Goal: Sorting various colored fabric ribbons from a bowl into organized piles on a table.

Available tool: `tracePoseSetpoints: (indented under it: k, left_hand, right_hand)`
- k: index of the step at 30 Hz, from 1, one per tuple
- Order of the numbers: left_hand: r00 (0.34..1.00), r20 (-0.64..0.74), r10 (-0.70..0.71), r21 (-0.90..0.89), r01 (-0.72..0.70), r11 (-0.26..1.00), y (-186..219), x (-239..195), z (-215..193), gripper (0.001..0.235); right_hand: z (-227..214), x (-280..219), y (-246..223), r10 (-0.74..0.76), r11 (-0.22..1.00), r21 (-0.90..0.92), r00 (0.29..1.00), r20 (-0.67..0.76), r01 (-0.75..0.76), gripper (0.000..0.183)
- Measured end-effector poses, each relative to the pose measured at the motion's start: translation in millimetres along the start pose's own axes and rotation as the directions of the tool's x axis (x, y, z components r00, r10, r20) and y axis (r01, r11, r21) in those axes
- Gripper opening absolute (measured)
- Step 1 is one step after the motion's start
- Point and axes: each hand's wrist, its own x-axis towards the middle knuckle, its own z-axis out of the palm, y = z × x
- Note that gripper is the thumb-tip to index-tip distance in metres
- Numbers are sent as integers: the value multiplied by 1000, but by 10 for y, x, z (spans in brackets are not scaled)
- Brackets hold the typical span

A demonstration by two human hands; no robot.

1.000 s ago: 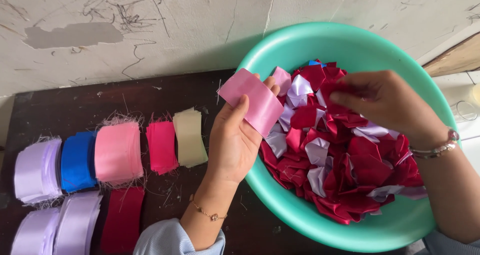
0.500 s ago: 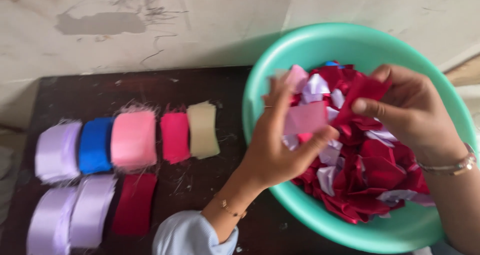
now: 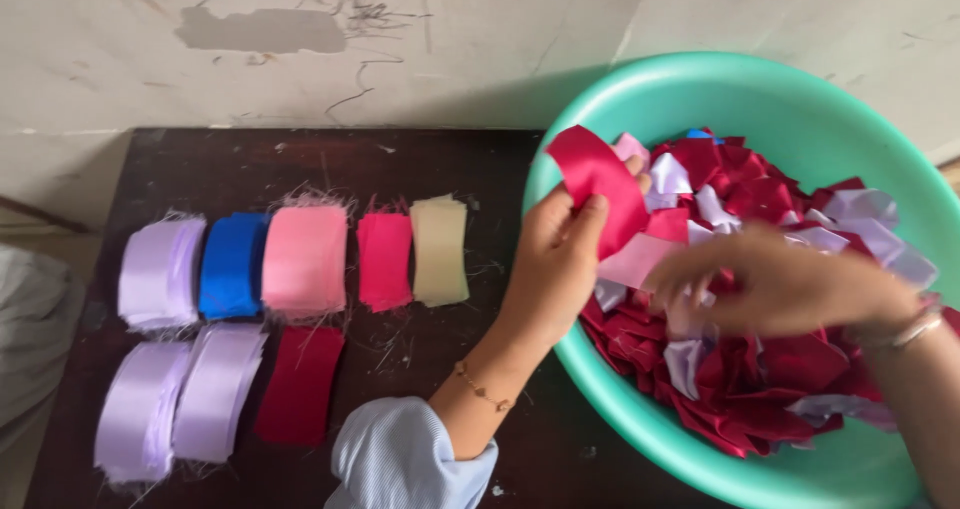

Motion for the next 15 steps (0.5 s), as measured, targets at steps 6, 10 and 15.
tracePoseSetpoints:
  k: [6, 10, 15]
  left_hand:
    - [987, 119, 105, 37, -110, 993, 141, -35, 43, 34]
    - [1000, -31, -1, 204, 7, 979, 322, -40, 173, 24]
    - [998, 56, 36, 114, -43, 993, 294, -51, 122, 29]
  right_hand:
    - [464, 249, 69, -297, 914, -268, 952, 73, 306, 86]
    - [556, 360, 268, -369, 877, -313, 928, 46, 364, 67]
    - [435, 370, 217, -92, 909, -415, 992, -85, 48, 30]
